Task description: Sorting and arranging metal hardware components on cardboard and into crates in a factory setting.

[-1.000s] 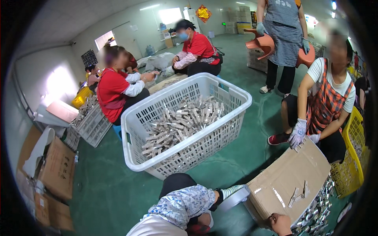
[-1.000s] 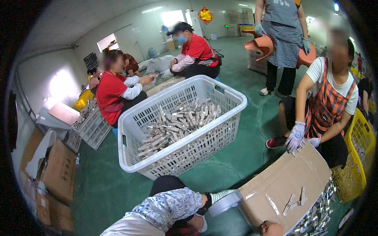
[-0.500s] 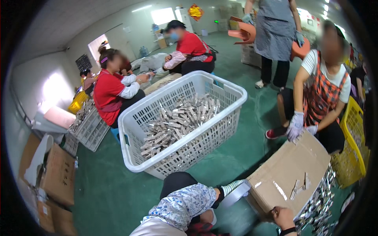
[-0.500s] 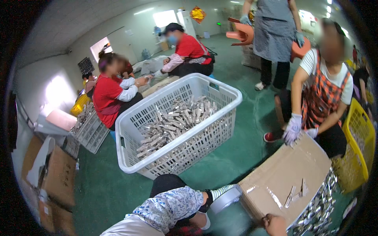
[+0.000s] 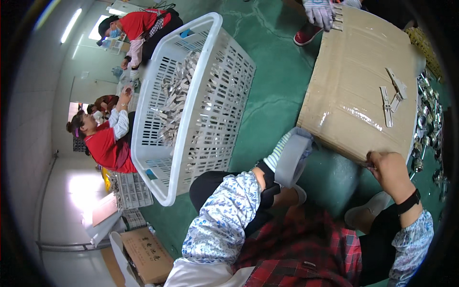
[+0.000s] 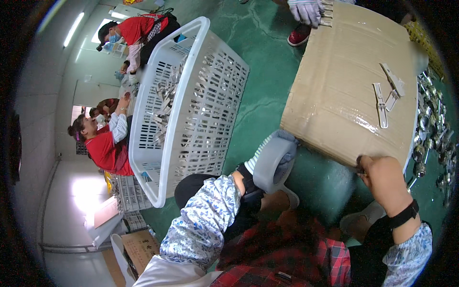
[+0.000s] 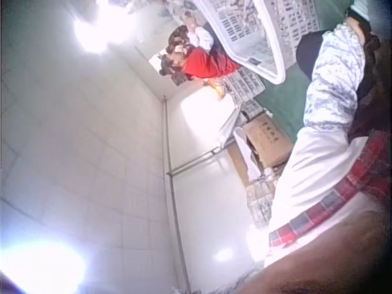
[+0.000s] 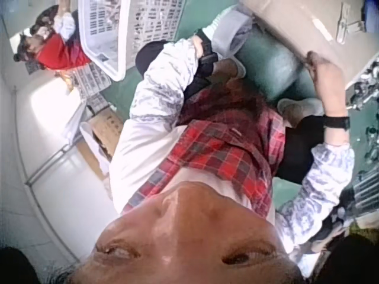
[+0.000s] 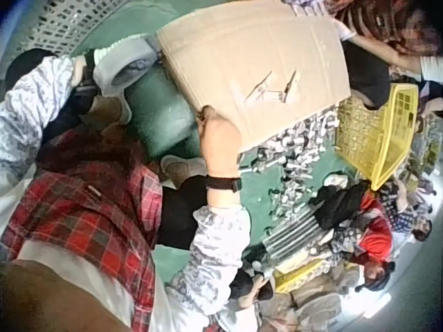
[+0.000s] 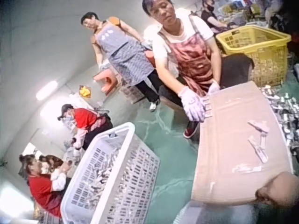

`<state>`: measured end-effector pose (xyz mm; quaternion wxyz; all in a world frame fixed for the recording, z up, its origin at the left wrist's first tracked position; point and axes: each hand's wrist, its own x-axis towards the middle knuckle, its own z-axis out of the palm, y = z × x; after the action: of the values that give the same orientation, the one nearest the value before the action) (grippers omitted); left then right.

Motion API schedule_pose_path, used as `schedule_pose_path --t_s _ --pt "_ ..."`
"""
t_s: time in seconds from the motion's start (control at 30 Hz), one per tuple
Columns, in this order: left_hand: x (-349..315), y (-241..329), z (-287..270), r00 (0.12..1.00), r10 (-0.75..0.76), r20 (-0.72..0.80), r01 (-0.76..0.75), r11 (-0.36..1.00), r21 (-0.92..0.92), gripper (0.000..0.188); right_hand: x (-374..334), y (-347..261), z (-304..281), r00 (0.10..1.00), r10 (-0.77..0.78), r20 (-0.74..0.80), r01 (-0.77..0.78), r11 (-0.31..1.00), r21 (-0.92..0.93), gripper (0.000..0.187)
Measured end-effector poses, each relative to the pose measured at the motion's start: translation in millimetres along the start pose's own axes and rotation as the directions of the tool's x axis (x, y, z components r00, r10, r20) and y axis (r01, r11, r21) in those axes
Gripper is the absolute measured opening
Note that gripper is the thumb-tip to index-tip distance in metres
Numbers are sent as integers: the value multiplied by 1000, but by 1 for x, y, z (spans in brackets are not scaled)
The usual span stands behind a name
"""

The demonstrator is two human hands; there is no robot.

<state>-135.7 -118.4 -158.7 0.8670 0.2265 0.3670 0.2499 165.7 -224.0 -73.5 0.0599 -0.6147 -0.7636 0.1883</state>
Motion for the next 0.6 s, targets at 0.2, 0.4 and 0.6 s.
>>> schedule_pose_path --t_s 0.2,0.4,0.6 --pt "-14 11 21 979 -68 -190 76 996 36 14 1 0 -4 997 4 74 -7 999 46 17" --pt "-17 25 20 950 -297 -99 269 935 -230 27 8 -2 -6 999 -23 46 20 997 69 17" --pt "-6 -3 -7 985 151 85 -155 987 46 20 7 3 -2 990 30 137 -25 999 -38 19"
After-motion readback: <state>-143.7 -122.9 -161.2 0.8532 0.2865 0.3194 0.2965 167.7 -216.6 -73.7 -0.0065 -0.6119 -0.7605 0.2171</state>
